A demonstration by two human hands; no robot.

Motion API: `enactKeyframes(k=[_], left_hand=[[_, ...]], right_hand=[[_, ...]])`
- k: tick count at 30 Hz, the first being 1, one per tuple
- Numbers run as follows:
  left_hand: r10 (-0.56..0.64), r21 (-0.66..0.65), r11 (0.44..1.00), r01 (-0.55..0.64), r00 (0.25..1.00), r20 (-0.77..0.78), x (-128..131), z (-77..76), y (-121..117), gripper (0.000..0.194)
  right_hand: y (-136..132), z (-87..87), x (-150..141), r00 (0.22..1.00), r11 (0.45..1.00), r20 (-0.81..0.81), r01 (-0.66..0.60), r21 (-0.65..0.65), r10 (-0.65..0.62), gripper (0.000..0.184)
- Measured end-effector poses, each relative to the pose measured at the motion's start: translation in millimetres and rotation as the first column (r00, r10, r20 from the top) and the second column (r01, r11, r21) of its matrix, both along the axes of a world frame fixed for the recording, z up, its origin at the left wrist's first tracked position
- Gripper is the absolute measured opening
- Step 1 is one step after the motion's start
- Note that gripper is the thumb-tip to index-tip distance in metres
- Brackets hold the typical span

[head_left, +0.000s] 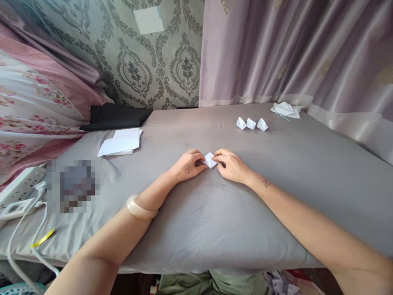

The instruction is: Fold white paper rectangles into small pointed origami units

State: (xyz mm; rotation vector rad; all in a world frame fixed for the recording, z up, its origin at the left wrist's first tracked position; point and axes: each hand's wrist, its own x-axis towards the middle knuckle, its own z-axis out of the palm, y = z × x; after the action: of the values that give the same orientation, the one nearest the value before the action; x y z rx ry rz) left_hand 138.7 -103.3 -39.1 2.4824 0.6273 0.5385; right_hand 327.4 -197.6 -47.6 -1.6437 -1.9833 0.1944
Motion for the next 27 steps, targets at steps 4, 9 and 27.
enactKeyframes(k=[4,9,27], left_hand=[[0.004,0.0,1.0,-0.004,1.0,-0.014,1,-2.7,3,0.019],[-0.059,0.134,0.989,0.061,0.998,-0.015,0,-6.4,5,0.025],[0.25,-0.242,0.934,-0.262,0.965,-0.078,6,3.0,7,0.019]], right_hand=[[-5,5.4,-3,1.0,1.0,0.008,0.014,0.001,-0.014,0.032],[-10,6.0,-5,0.998,0.998,0.019,0.068,-0.002,-0.068,0.024],[-2,6.1,-3,0.934,0.958,-0.227,0.25,-0.141,-0.277,0.022]])
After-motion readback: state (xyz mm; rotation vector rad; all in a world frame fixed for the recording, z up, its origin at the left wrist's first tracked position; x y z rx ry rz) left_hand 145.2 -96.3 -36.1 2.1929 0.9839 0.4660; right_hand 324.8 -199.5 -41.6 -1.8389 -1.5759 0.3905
